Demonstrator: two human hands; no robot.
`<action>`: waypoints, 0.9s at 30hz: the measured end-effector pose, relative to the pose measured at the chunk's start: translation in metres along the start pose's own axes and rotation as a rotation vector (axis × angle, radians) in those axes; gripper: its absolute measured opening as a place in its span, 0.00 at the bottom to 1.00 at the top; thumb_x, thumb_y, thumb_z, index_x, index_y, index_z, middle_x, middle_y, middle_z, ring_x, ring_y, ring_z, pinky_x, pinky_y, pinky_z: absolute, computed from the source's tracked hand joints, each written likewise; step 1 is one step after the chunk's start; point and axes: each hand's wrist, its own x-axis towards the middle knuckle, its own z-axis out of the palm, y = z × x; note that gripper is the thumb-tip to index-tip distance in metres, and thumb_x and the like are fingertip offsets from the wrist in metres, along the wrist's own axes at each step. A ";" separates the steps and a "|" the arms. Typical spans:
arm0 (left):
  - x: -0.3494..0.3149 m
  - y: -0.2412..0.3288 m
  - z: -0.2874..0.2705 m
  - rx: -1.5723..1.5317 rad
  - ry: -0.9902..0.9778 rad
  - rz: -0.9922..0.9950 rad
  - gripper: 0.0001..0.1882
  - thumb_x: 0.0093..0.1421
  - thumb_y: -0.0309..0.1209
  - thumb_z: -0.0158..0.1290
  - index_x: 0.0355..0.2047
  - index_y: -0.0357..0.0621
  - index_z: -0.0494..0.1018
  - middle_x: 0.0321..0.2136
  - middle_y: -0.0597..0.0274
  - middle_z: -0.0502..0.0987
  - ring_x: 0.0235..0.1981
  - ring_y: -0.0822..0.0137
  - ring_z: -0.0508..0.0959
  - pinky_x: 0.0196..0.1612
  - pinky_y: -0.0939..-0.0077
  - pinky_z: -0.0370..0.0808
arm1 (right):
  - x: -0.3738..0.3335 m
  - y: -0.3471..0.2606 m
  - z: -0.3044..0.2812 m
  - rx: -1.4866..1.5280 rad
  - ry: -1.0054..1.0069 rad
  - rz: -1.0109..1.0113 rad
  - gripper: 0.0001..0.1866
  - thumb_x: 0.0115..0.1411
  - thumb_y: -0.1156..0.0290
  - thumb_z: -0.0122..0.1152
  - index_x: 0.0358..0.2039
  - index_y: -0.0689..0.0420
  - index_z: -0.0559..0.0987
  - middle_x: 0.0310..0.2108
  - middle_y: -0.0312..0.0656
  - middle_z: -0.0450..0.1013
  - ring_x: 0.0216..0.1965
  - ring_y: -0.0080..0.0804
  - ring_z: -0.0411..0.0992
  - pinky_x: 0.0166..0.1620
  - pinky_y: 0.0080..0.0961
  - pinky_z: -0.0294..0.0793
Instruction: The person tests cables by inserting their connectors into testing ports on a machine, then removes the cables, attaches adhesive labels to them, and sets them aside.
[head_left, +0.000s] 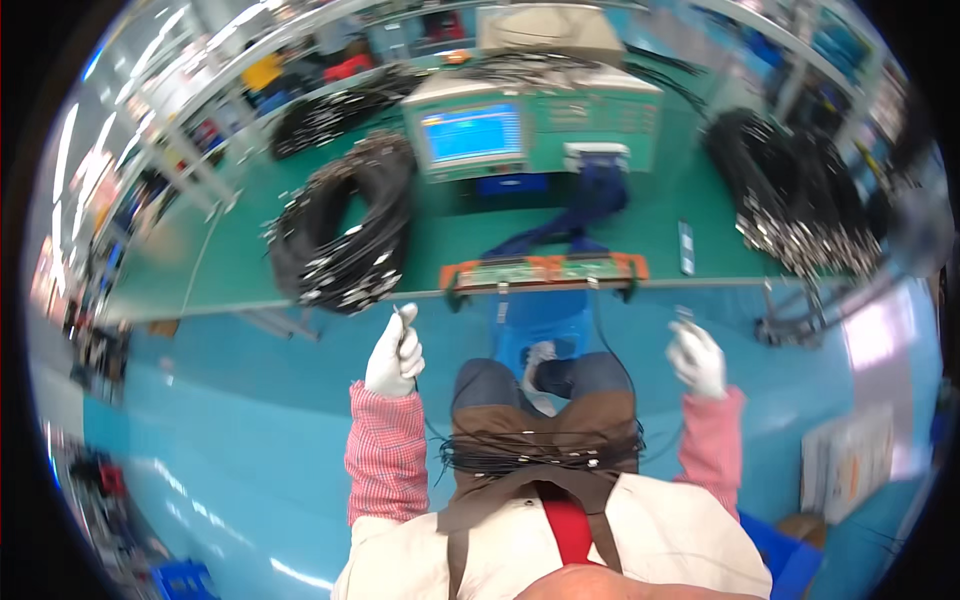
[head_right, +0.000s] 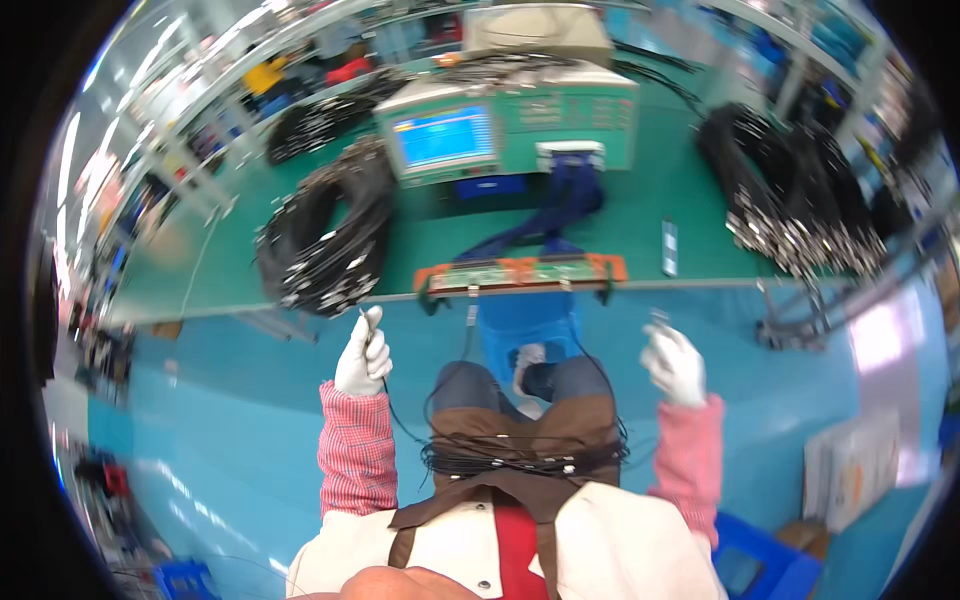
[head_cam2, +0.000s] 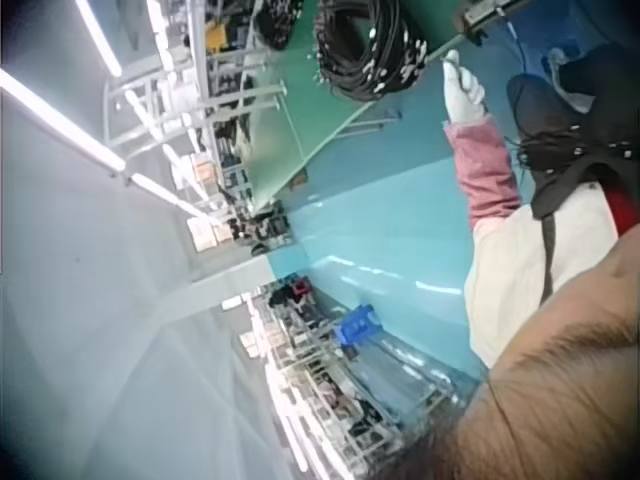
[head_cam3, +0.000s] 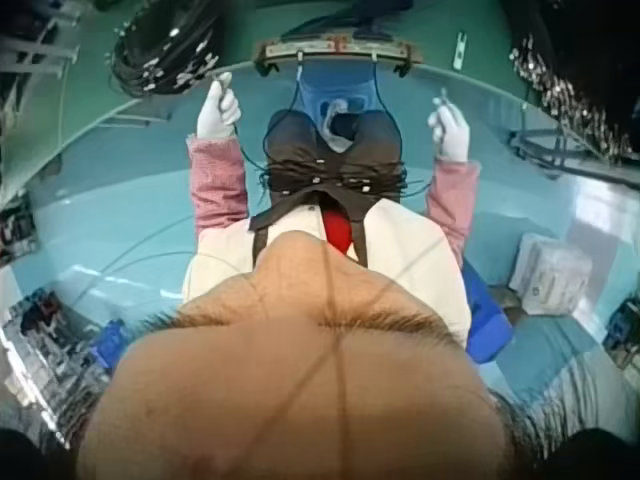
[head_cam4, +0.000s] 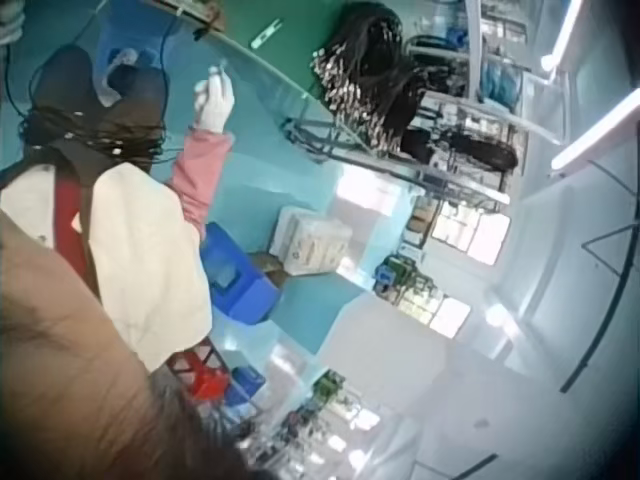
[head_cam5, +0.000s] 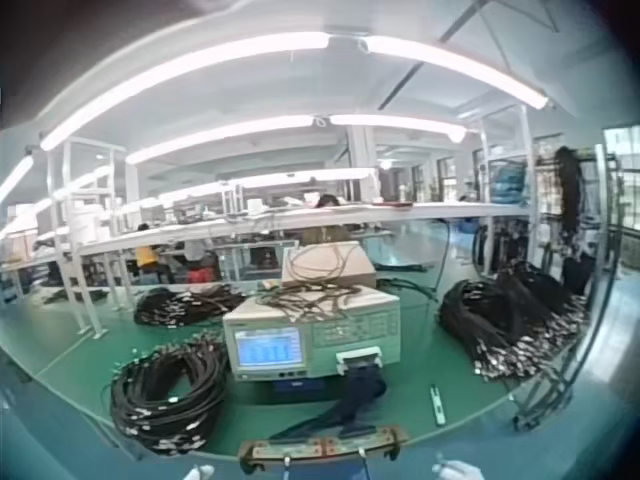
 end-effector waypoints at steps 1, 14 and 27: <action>-0.001 0.001 0.001 0.016 0.190 -0.024 0.15 0.62 0.40 0.44 0.46 0.48 0.66 0.22 0.71 0.67 0.16 0.80 0.63 0.16 0.88 0.61 | -0.018 0.002 0.000 0.016 0.053 0.007 0.15 0.56 0.64 0.54 0.41 0.58 0.75 0.27 0.35 0.74 0.19 0.14 0.67 0.18 0.13 0.62; 0.130 -0.108 0.038 0.553 0.602 0.070 0.16 0.59 0.38 0.50 0.37 0.35 0.74 0.32 0.60 0.76 0.25 0.76 0.73 0.26 0.85 0.69 | 0.069 0.003 0.077 0.087 0.029 -0.012 0.18 0.61 0.60 0.47 0.32 0.64 0.74 0.29 0.42 0.73 0.23 0.19 0.68 0.25 0.17 0.67; 0.107 -0.145 0.045 0.656 0.674 0.142 0.14 0.58 0.33 0.50 0.36 0.33 0.74 0.29 0.55 0.78 0.09 0.85 0.54 0.12 0.89 0.52 | 0.035 0.004 0.069 0.000 0.124 0.082 0.11 0.56 0.64 0.54 0.31 0.59 0.77 0.20 0.31 0.68 0.15 0.12 0.57 0.18 0.11 0.55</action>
